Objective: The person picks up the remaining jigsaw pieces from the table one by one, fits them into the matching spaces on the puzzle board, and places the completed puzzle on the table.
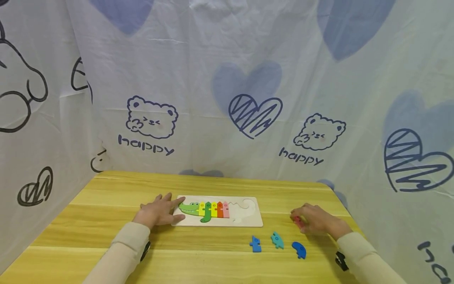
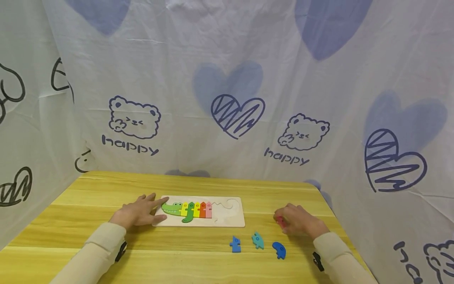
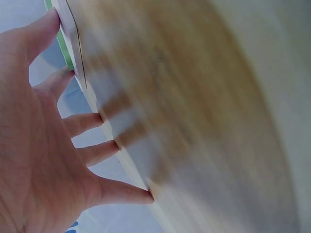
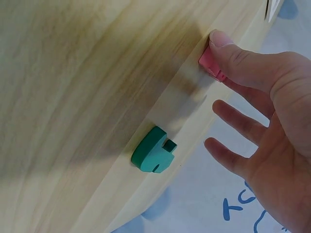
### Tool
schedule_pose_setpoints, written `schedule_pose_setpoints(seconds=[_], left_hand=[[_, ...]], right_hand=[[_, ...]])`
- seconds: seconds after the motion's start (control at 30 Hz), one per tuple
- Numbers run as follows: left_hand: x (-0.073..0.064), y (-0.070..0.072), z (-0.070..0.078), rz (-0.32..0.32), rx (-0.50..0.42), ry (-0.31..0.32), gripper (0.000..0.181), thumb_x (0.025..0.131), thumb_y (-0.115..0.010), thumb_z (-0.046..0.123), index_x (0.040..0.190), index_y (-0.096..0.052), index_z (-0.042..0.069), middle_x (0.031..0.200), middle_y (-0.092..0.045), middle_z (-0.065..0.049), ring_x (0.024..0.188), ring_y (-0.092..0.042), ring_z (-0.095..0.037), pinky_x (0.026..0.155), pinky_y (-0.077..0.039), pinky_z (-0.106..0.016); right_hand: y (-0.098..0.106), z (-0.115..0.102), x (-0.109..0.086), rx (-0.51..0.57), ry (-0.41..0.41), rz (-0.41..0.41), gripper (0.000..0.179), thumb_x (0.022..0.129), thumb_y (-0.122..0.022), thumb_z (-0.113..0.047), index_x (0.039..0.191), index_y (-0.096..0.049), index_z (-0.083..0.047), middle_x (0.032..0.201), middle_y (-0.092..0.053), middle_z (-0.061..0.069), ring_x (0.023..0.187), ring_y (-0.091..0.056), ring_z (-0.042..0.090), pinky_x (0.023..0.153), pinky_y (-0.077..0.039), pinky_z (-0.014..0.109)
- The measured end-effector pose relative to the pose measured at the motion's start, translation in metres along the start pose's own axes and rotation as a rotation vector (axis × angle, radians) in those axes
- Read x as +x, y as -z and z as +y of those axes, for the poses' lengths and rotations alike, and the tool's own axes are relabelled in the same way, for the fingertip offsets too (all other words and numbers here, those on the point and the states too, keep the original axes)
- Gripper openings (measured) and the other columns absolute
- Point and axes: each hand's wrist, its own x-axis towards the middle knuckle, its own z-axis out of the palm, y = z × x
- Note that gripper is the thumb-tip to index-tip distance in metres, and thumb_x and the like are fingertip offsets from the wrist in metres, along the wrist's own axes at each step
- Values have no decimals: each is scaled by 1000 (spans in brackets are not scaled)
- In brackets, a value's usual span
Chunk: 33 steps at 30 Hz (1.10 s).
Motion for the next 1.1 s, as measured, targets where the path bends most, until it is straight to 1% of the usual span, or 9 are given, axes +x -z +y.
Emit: schedule_pose_setpoints(seconds=[0.13, 0.23, 0.3, 0.4, 0.53, 0.6, 0.77, 0.97, 1.1], left_hand=[[1, -1, 0, 1, 2, -1, 81, 93, -58, 69, 160, -37, 30, 167, -29, -25, 150, -25, -61, 95, -23, -96], [1, -1, -1, 1, 6, 0, 81, 93, -58, 70, 160, -37, 29, 167, -29, -26, 150, -25, -61, 95, -22, -96], [1, -1, -1, 2, 7, -1, 81, 93, -57, 70, 160, -37, 29, 167, -29, -26, 150, -24, -62, 95, -22, -96], [0, -1, -1, 2, 6, -1, 80, 94, -57, 69, 160, -37, 29, 167, -28, -26, 150, -24, -62, 95, -22, -97], [0, 0, 0, -1, 2, 0, 80, 94, -57, 69, 160, -37, 29, 167, -28, -26, 150, -24, -62, 95, -22, -97], [0, 0, 0, -3, 0, 0, 80, 94, -57, 69, 160, -37, 29, 167, -28, -26, 150, -24, -62, 95, -22, -97], [0, 0, -1, -4, -4, -1, 81, 94, -58, 69, 160, -37, 29, 167, -28, -27, 149, -23, -63, 95, -22, -96], [1, 0, -1, -6, -6, 0, 81, 93, -58, 69, 161, -37, 29, 167, -28, -27, 150, -23, -63, 95, -22, -96], [1, 1, 0, -8, -4, -1, 81, 94, -57, 70, 161, -37, 29, 167, -27, -27, 150, -23, -63, 96, -22, -96]], right_hand=[[-1, -1, 1, 0, -20, 5, 36, 82, -86, -18, 116, -75, -12, 122, -75, 6, 106, -63, 28, 87, -54, 52], [0, -2, 1, -4, -38, 12, 31, 82, -87, -20, 110, -75, -16, 111, -74, -3, 102, -61, 23, 85, -52, 47], [0, -2, 3, -5, -52, 18, 28, 82, -87, -21, 106, -74, -19, 105, -73, -6, 99, -59, 20, 83, -49, 43], [1, -4, 6, -12, -62, 37, 25, 82, -86, -20, 104, -75, -19, 108, -74, -3, 99, -59, 21, 85, -51, 45], [4, -10, 13, -38, -39, 84, 30, 82, -84, -19, 110, -77, -10, 120, -75, 10, 105, -65, 29, 93, -56, 55], [5, -15, 17, -44, -31, 98, 30, 82, -83, -18, 110, -78, -7, 120, -75, 12, 106, -66, 32, 94, -56, 56], [10, -32, 32, -29, -40, 119, 33, 83, -81, -20, 112, -78, -5, 120, -75, 13, 109, -66, 34, 97, -55, 56], [15, -52, 50, -27, 17, 155, 37, 85, -80, -22, 116, -77, -2, 121, -74, 13, 111, -65, 35, 98, -55, 56], [15, -63, 61, -15, 49, 170, 37, 86, -79, -21, 118, -76, -2, 123, -73, 15, 114, -65, 37, 100, -54, 56]])
